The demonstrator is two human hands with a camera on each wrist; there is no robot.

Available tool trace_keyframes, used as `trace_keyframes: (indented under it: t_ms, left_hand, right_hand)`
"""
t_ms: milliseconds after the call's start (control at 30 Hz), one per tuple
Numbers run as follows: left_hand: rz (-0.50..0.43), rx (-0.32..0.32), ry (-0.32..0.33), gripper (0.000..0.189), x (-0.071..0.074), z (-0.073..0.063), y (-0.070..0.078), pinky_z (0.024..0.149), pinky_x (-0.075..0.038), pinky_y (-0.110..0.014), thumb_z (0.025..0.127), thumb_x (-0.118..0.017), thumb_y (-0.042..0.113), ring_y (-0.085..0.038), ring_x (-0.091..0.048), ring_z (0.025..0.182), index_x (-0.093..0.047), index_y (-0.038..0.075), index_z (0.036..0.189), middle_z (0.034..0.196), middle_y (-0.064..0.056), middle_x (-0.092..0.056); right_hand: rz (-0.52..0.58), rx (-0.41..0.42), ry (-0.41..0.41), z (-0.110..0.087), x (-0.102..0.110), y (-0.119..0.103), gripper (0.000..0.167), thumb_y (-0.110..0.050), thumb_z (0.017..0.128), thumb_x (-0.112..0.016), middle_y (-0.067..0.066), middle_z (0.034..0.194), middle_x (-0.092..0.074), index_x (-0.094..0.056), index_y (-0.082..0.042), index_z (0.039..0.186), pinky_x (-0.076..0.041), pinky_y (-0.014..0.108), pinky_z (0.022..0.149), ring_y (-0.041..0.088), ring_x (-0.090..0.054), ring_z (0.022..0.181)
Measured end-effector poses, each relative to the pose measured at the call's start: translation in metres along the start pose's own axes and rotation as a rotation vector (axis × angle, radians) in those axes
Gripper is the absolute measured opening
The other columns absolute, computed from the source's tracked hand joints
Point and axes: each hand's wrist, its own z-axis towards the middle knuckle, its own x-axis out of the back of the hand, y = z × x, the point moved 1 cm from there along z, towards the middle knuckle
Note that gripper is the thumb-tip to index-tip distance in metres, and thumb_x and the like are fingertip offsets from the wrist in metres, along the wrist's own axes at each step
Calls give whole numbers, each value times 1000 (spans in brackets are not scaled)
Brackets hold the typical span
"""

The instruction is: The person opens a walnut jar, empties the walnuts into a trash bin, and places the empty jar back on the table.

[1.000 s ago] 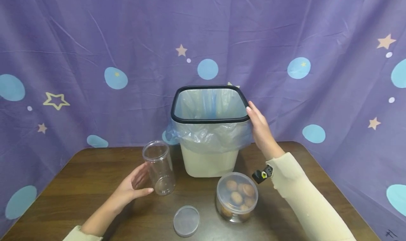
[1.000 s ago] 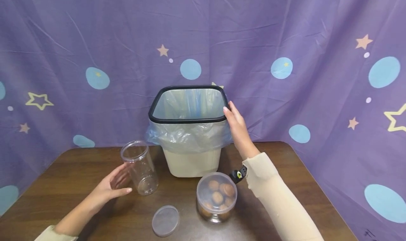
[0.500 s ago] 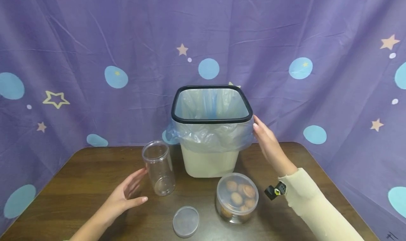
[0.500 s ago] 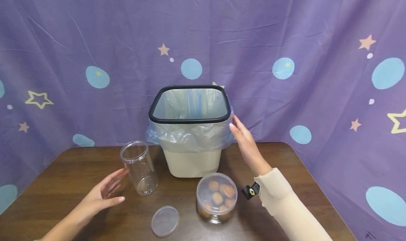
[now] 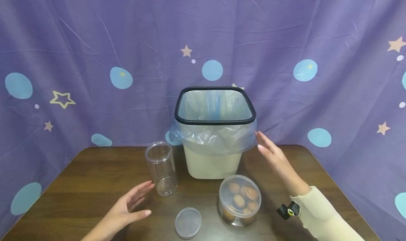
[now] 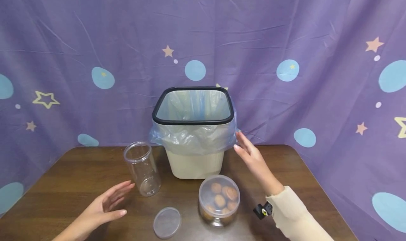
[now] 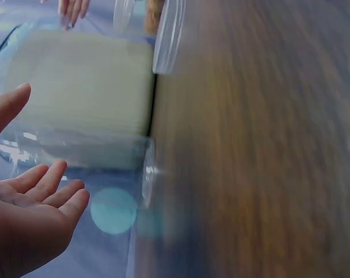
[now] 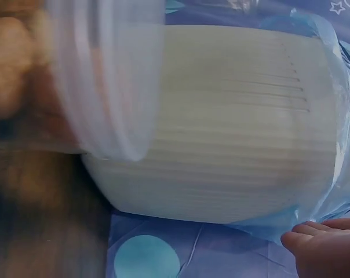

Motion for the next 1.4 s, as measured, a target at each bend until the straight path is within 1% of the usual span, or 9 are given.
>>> trace_keyframes:
  t_ms: [200,300,500,700,767,933,1067,1200,1400]
  left_hand:
    - [-23,-59,-20,68,-12,5,7,99,-36,-12,81,-64,-8,-1,-43,126,-32,-5,141,140,7,-48]
    - [-44,-93,-36,67,-19,6,8,100,-36,-13,81,-63,-9,-3,-44,126,-31,-7,140,141,2,-47]
    - [-84,-98,-83,65,-33,8,4,101,-36,-14,83,-61,-8,-8,-44,128,-31,-7,141,141,-2,-47]
    - [-117,-107,-93,65,-43,12,1,101,-37,-17,83,-61,-7,-10,-44,127,-32,-4,141,140,-7,-48]
    - [-132,-104,-106,65,-47,13,0,101,-37,-18,84,-62,-6,-9,-44,127,-31,-5,141,140,-7,-48]
    - [-162,-72,-101,66,-56,18,-1,102,-38,-20,83,-63,-5,-12,-45,127,-32,-6,141,140,-7,-48]
    - [-197,-45,-96,67,-65,26,3,103,-38,-21,83,-65,-2,-12,-44,128,-34,0,142,142,-10,-45]
    - [-230,-42,-108,67,-76,35,6,103,-37,-21,83,-66,-2,-10,-43,129,-33,-1,141,143,-14,-42]
    - [-297,0,-121,68,-89,47,13,104,-37,-22,83,-67,1,-8,-43,128,-33,0,142,144,-19,-39]
  right_hand:
    - [-84,14,-50,-16,1,7,54,-5,97,-41,34,146,-23,-19,14,143,-32,7,97,45,-19,134]
    - [-87,-1,-85,-25,2,12,55,-5,97,-42,33,147,-22,-19,11,144,-32,9,99,40,-20,135]
    - [-71,-45,-124,-39,4,23,57,-7,97,-44,27,150,-21,-18,6,147,-32,11,99,33,-20,138]
    - [-22,-62,-173,-49,3,35,58,-7,97,-43,29,151,-17,-16,6,147,-32,11,100,0,-28,135]
    - [-10,-71,-190,-52,1,39,58,-7,97,-43,29,151,-16,-16,6,147,-32,11,99,-6,-29,132]
    - [1,-73,-209,-55,-2,44,58,-7,97,-44,27,151,-18,-18,2,148,-32,13,100,-5,-29,132]
    - [34,-26,-240,-56,-5,47,60,-3,95,-46,28,150,-18,-16,8,146,-31,13,102,-3,-29,134]
    - [87,8,-280,-58,-8,48,63,0,94,-47,34,148,-13,-11,14,143,-29,13,104,-2,-28,135]
    - [147,-11,-319,-60,-8,50,66,1,94,-48,36,148,-7,-9,14,144,-28,13,105,-1,-27,136]
